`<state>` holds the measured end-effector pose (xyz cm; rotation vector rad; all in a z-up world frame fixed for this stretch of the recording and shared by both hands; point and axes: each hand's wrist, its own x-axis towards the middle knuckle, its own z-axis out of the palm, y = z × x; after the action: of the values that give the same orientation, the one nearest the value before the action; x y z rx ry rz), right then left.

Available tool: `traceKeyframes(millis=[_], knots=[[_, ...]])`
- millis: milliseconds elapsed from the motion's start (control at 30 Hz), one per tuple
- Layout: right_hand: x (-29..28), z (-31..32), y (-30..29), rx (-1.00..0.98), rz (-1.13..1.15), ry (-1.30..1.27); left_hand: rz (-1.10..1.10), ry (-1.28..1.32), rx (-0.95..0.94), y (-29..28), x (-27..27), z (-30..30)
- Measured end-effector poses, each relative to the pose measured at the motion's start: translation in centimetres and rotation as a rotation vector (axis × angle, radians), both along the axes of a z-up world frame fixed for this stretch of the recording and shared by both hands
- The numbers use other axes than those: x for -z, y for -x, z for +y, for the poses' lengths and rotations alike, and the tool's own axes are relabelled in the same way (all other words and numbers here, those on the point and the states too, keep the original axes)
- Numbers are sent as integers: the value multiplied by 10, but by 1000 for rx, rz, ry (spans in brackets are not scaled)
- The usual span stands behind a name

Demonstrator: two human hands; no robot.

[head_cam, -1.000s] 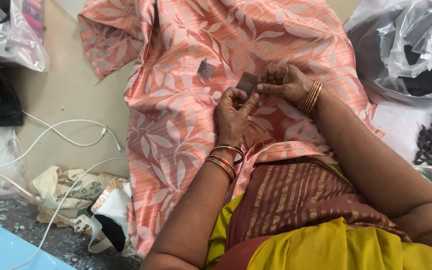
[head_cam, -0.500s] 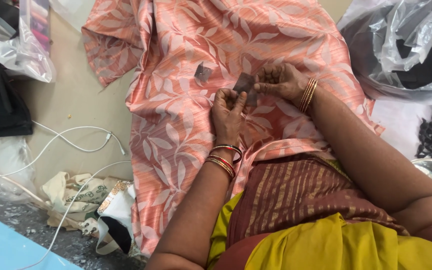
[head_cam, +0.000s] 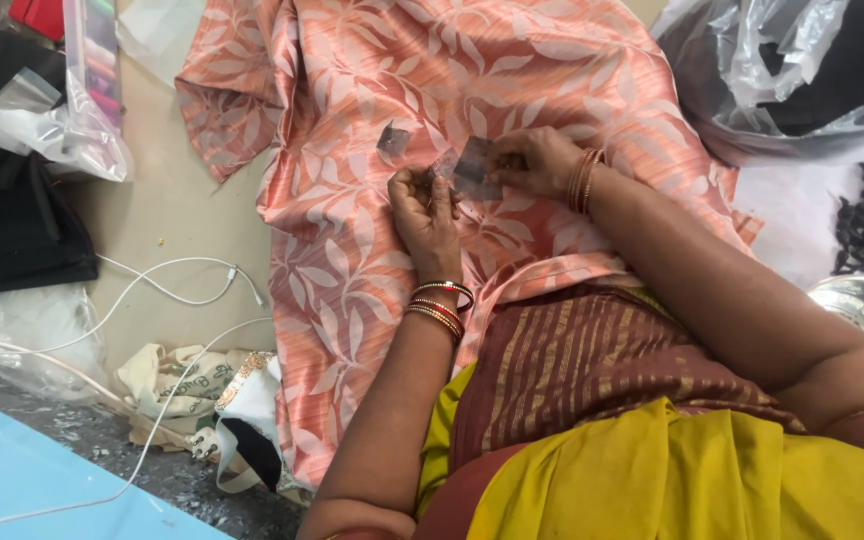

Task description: The person prepares and sorts small bundles of hair extensions.

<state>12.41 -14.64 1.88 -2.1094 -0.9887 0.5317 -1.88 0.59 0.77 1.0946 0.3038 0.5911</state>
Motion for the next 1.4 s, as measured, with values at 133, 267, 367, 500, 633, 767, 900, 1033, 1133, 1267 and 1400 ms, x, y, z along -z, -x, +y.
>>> traceKeyframes(millis=[133,267,367,500,633,767,900,1033,1133,1267,1400], knots=[[6,-2,8,-161,-229,-35,30,-38,26,1,14,2],[17,-1,14,-243,-288,-3,46,-108,-25,13,5,1],[26,3,22,-315,-305,-36,52,-202,-76,25,-7,0],[17,9,34,-321,-288,138,91,-262,-84,33,-17,-1],[36,7,22,-378,-378,78,73,-261,-88,36,-13,1],[35,4,18,-349,-308,49,94,-250,-72,36,-14,1],[34,6,19,-311,-259,18,81,-240,-67,32,-10,2],[35,0,11,-398,-325,110,95,-296,-17,36,-13,4],[17,-12,17,-208,-514,-67,143,-361,-11,33,-7,8],[-27,-58,55,-22,-292,-287,118,-299,31,29,-2,8],[-97,-139,119,171,105,-440,-15,-195,43,30,-1,10]])
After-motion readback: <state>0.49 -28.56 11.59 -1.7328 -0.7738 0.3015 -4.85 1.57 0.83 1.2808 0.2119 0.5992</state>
